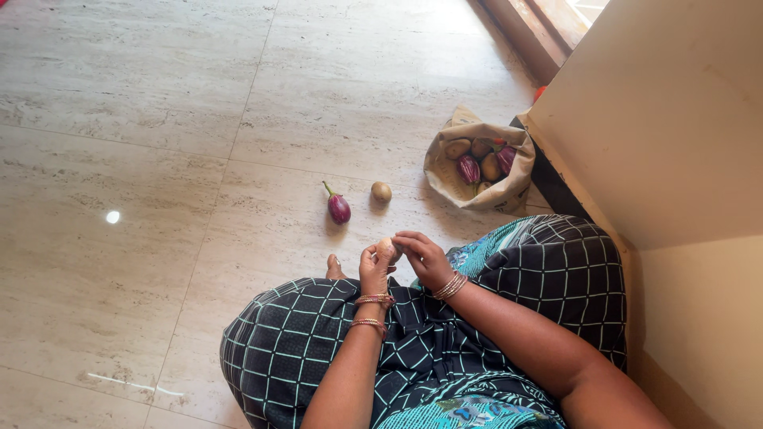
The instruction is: The person sits on the floor and peels potatoes and eggplants using a small knife. They handle the vegetables one at a time, removing the skin and placing the peeled items on the floor next to a sack of produce.
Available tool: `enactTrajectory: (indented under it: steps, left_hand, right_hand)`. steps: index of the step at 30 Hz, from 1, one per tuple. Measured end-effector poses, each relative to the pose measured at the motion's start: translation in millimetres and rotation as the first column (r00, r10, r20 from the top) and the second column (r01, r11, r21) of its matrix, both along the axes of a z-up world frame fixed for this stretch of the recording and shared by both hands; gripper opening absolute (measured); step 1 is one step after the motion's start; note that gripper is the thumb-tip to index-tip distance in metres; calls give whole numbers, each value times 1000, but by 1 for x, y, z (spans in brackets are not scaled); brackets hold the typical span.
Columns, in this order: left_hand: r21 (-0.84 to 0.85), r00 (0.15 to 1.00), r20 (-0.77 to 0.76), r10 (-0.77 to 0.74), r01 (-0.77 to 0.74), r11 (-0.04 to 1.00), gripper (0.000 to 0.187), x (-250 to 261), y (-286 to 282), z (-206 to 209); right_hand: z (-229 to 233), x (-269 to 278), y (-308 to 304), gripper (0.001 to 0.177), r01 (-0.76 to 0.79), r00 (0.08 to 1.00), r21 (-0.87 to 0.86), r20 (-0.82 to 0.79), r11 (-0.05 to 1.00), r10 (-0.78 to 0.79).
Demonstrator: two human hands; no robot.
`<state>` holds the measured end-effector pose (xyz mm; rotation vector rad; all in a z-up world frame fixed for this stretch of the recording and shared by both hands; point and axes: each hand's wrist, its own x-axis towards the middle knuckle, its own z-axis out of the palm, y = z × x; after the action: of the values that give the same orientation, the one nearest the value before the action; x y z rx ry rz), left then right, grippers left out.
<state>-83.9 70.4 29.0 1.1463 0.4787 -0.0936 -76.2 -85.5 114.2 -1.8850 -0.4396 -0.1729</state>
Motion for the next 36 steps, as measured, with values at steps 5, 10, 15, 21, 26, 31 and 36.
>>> enactTrajectory:
  steps: [5, 10, 15, 21, 26, 31, 36]
  left_hand:
    - [-153, 995, 2, -102, 101, 983, 38, -3, -4, 10]
    - [-244, 1000, 32, -1, 9, 970, 39, -1, -6, 14]
    - [-148, 998, 45, 52, -45, 988, 42, 1, -6, -2]
    - [-148, 998, 57, -18, 26, 989, 44, 2, -10, -10]
    - [-283, 996, 63, 62, -42, 958, 44, 3, -14, -5]
    - [-300, 995, 19, 101, -90, 950, 40, 7, -14, -3]
    - [-238, 998, -42, -41, 30, 971, 39, 6, -16, 5]
  right_hand:
    - [-5, 3, -1, 30, 8, 999, 15, 52, 1000, -9]
    - [-10, 7, 1, 31, 101, 862, 148, -508, 984, -12]
    - [4, -3, 4, 38, -19, 993, -83, 115, 996, 28]
    - [-8, 2, 2, 32, -24, 999, 31, 33, 999, 23]
    - [-24, 12, 2, 35, 104, 821, 286, -565, 953, 80]
    - [-7, 0, 10, 39, -83, 995, -13, 56, 996, 84]
    - [-19, 12, 6, 32, -37, 999, 18, -36, 999, 38]
